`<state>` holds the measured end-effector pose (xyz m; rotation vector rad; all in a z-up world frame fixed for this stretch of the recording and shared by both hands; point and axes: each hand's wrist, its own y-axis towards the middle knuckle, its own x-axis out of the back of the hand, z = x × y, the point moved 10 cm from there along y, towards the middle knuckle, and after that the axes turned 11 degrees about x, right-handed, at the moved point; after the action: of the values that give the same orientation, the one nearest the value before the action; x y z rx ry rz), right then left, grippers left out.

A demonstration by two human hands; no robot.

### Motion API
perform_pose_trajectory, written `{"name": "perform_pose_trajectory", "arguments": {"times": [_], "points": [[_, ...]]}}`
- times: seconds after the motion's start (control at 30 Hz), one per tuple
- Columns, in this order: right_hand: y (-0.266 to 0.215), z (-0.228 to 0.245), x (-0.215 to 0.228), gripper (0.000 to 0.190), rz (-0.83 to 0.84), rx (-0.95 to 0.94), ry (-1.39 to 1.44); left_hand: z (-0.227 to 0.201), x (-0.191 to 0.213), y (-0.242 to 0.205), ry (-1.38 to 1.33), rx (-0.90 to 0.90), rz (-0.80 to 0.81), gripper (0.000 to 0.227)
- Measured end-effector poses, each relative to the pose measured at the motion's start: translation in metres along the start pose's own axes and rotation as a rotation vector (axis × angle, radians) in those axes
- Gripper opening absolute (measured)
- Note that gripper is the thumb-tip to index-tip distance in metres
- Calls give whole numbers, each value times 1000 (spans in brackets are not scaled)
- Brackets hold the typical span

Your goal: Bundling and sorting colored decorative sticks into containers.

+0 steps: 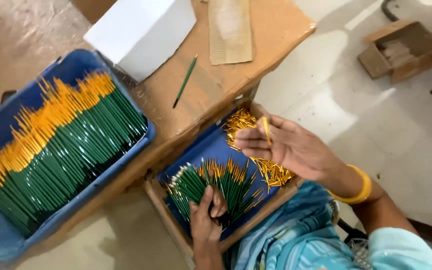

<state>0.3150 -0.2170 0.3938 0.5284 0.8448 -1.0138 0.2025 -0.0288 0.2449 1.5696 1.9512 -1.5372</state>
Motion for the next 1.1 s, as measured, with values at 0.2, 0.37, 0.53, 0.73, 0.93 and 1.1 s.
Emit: {"name": "perform_pose_trajectory", "arguments": {"times": [0.2,0.37,0.53,0.73,0.93,1.1], "points": [[-17,42,-38,19,145,108,-7,-57,-66,-27,54,-145,206,36],[-36,86,-29,15,146,248,139,-113,-89,-63,105,-327,213,36],[-57,130,-2,15,15,411,223,-166,-166,-119,320,-402,618,40],[-55,124,49,32,-67,547,198,-136,-140,-96,208,-430,616,36],[-11,38,44,17,-11,269,-282,-75,-78,-11,271,-220,403,43],[-8,3,77,17,1,251,-550,-7,-10,45,454,-100,164,29]]}}
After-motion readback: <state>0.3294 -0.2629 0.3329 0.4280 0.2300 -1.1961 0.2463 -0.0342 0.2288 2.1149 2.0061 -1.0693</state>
